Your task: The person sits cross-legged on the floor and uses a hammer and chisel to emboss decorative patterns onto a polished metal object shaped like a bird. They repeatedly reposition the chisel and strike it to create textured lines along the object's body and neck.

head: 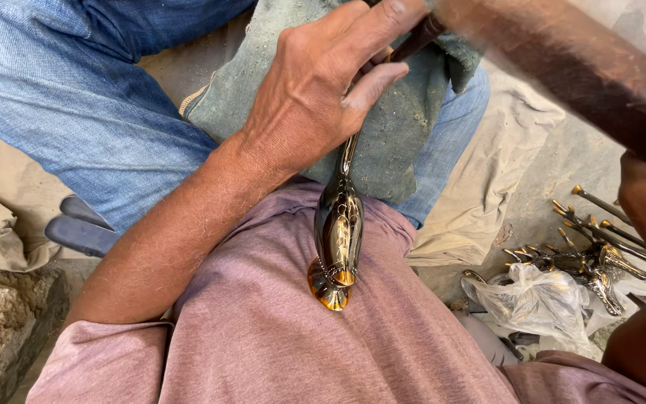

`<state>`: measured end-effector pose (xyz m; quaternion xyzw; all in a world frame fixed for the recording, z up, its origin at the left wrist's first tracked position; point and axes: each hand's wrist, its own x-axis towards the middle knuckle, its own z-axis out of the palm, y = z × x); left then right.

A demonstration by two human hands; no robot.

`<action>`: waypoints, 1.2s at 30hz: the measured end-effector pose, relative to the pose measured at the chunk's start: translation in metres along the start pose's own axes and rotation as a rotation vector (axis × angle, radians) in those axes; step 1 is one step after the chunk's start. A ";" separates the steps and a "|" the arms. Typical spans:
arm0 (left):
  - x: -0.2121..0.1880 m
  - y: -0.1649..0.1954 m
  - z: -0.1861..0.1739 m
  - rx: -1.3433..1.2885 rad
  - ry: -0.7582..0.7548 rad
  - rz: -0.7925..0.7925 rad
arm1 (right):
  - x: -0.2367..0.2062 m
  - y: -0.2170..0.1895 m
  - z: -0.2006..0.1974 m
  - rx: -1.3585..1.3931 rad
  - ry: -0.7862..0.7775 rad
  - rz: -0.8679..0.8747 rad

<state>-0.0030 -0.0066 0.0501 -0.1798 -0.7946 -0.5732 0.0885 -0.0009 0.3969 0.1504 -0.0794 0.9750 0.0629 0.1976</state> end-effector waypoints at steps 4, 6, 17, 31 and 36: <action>0.003 0.002 -0.002 -0.040 -0.004 0.016 | 0.014 0.004 0.000 0.036 0.031 -0.038; 0.003 0.002 -0.003 -0.066 -0.006 -0.011 | 0.018 0.010 0.004 0.049 0.035 -0.049; 0.002 -0.020 -0.009 -0.222 -0.068 -0.012 | 0.000 0.033 0.020 0.194 0.074 -0.026; 0.006 -0.035 -0.018 -0.185 -0.134 0.111 | 0.008 -0.029 -0.028 0.054 0.010 0.038; 0.006 -0.034 -0.020 -0.219 -0.158 0.118 | -0.002 -0.011 -0.016 0.115 0.034 0.036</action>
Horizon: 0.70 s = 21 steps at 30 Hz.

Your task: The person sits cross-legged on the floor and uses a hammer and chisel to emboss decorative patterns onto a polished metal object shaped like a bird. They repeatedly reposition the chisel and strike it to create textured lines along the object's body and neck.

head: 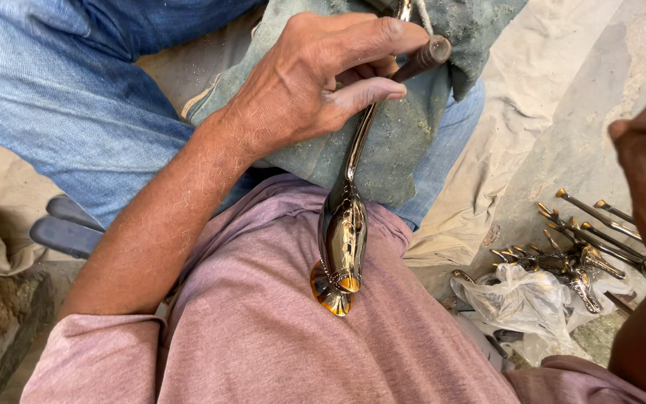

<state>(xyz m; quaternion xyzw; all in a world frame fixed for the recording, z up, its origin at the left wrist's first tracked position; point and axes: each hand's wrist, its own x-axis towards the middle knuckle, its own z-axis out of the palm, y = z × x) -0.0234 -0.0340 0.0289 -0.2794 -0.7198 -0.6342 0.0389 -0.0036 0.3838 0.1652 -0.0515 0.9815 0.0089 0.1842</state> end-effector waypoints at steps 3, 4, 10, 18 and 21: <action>-0.004 0.002 -0.001 0.034 0.001 0.010 | -0.014 0.000 0.002 0.052 0.005 0.007; -0.005 0.004 -0.001 0.042 0.015 0.027 | -0.018 -0.001 0.002 0.081 0.011 0.012; -0.005 0.013 0.012 -0.062 0.101 -0.194 | -0.026 0.002 0.002 0.128 0.035 -0.010; -0.003 0.031 0.029 0.197 0.156 -0.124 | -0.021 -0.002 0.014 0.223 0.069 -0.043; -0.002 0.033 0.031 0.229 0.154 -0.081 | -0.016 -0.023 0.008 0.295 0.101 -0.075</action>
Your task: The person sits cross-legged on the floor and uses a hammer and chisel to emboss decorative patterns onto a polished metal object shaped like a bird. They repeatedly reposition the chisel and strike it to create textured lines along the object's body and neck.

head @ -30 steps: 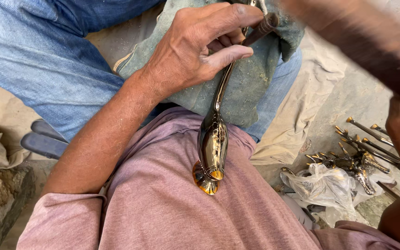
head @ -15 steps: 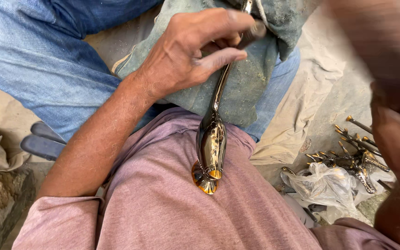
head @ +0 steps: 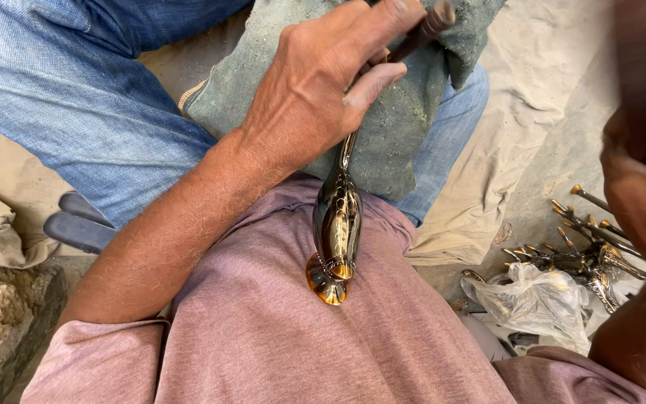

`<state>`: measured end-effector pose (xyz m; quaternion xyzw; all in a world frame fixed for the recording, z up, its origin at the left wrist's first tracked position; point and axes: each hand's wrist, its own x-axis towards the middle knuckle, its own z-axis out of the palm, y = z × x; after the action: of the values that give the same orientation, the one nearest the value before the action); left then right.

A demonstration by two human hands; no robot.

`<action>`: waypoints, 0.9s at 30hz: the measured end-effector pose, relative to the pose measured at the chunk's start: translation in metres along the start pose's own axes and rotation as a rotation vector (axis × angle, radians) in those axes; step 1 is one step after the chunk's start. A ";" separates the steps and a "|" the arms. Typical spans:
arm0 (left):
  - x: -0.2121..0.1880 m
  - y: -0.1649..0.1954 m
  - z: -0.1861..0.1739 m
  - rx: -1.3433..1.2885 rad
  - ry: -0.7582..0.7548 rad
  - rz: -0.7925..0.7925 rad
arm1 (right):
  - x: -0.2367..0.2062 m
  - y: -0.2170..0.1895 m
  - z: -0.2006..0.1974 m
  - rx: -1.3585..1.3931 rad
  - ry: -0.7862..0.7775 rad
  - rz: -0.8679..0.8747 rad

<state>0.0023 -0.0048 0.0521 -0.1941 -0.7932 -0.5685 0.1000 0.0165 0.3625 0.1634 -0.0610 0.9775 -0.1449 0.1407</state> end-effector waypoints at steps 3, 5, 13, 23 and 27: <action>0.001 0.002 0.000 0.037 -0.030 0.010 | 0.018 -0.019 0.002 0.009 0.002 -0.021; 0.001 0.003 -0.001 -0.008 -0.024 -0.029 | 0.024 -0.025 0.003 0.033 -0.008 -0.019; -0.003 -0.003 -0.002 -0.101 -0.008 -0.047 | 0.013 0.017 0.002 0.016 -0.029 -0.016; -0.002 -0.026 -0.015 -0.191 -0.129 -0.002 | -0.008 0.061 -0.002 -0.149 -0.043 0.001; -0.001 -0.027 -0.016 -0.183 -0.121 0.020 | -0.002 0.078 0.004 -0.087 -0.078 0.007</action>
<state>-0.0092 -0.0278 0.0336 -0.2444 -0.7406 -0.6247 0.0396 0.0132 0.4358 0.1373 -0.0690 0.9769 -0.0993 0.1763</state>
